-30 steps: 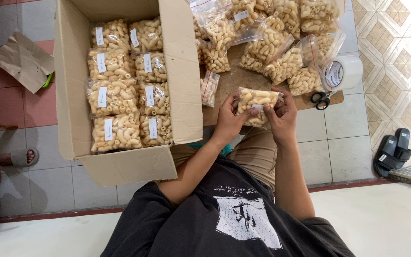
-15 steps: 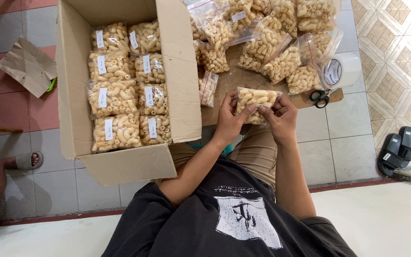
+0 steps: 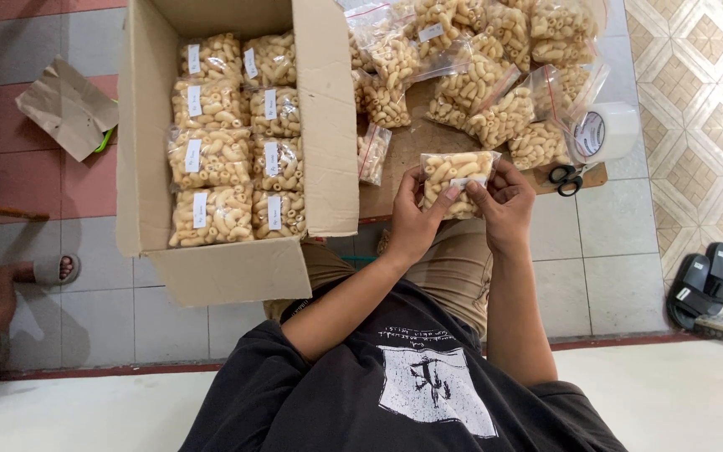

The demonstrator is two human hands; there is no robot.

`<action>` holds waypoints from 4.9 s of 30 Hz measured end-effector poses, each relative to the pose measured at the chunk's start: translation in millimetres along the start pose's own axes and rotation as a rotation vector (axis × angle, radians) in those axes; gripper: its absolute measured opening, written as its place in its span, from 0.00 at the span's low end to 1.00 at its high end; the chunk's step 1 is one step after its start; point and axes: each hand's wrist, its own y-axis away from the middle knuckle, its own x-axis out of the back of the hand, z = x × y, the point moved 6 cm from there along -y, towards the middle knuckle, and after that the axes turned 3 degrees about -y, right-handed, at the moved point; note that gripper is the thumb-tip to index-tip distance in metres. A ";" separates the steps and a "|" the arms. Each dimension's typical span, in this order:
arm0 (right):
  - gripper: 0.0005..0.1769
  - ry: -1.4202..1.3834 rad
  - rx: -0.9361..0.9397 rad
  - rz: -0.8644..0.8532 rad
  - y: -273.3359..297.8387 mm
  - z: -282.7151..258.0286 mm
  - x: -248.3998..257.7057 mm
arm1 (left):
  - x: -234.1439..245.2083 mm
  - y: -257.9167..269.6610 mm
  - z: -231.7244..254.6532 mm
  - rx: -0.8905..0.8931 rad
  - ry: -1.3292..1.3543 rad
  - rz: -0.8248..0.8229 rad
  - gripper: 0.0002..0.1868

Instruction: Packing and organizing small plastic bags of snacks into a cardboard box.

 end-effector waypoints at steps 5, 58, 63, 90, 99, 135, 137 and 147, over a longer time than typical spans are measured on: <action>0.36 -0.054 0.013 -0.023 0.5 -10.1 -1.6 | 2.9 12.9 16.5 -0.001 -0.047 -0.004 0.29; 0.17 0.845 0.290 -0.966 -186.9 -14.3 -470.6 | 289.5 -58.2 165.4 0.269 -1.511 -0.165 0.55; 0.17 1.126 0.465 -1.025 -178.1 4.6 -482.0 | 293.6 -63.0 140.0 0.291 -1.616 -0.206 0.50; 0.38 1.413 0.808 -1.180 -147.1 29.6 -477.2 | 292.2 -58.6 146.2 0.327 -1.563 -0.257 0.49; 0.29 1.327 1.016 -1.046 -145.8 14.0 -473.3 | 290.9 -51.7 155.6 0.384 -1.529 -0.312 0.59; 0.28 1.059 0.616 -1.106 -103.6 -110.2 -355.7 | 229.5 -51.0 212.3 0.155 -1.707 -0.231 0.48; 0.26 1.025 0.653 -1.042 -103.2 -117.1 -324.5 | 206.2 -52.2 208.4 0.063 -1.711 -0.248 0.47; 0.21 0.775 0.696 -0.700 -78.9 -185.8 -174.1 | 32.6 -49.8 201.6 -0.256 -1.159 -0.432 0.37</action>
